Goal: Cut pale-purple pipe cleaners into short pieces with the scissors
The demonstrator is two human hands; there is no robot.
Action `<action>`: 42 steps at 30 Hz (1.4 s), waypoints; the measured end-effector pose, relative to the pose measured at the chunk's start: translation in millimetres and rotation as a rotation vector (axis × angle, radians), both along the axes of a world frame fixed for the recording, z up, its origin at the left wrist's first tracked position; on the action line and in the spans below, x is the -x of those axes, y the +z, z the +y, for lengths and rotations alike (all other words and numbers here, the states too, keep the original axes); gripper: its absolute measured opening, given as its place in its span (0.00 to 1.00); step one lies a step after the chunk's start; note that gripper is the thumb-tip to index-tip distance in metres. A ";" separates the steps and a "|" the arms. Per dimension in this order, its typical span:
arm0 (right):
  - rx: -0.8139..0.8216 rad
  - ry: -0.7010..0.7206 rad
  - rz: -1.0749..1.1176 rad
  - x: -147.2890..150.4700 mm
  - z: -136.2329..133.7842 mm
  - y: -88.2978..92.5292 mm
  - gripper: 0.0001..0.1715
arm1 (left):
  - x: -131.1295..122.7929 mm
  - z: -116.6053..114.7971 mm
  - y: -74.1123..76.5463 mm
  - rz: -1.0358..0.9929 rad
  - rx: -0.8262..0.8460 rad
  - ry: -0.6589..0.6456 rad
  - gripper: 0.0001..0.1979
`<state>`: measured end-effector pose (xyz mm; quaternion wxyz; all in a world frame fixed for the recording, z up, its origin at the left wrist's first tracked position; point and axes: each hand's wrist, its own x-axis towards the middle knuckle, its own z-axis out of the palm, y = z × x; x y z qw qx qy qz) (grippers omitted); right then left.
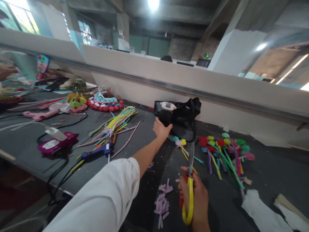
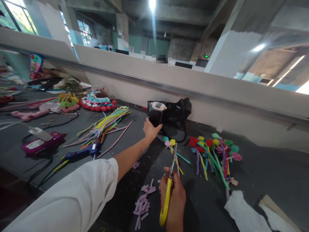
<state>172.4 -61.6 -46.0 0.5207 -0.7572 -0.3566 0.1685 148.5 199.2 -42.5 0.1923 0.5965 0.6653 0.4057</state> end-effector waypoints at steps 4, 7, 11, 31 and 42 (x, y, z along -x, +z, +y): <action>0.031 0.025 0.069 -0.1 -2.7 -0.9 0.27 | -7.4 8.4 -3.5 0.010 -0.026 0.037 0.47; 0.019 0.023 0.066 -1.5 -2.9 -2.3 0.28 | -9.5 12.4 -6.6 0.019 -0.033 0.054 0.45; 0.018 0.011 0.027 -1.0 -1.5 -5.0 0.30 | -12.1 15.3 -9.2 0.025 -0.035 0.068 0.44; 0.078 0.042 0.094 -2.9 -4.1 -1.3 0.29 | 0.9 1.8 -1.2 -0.025 -0.051 0.019 0.53; -0.006 0.073 -0.045 9.4 -4.6 8.6 0.28 | 69.6 -135.2 35.1 -0.242 -0.080 -0.545 0.22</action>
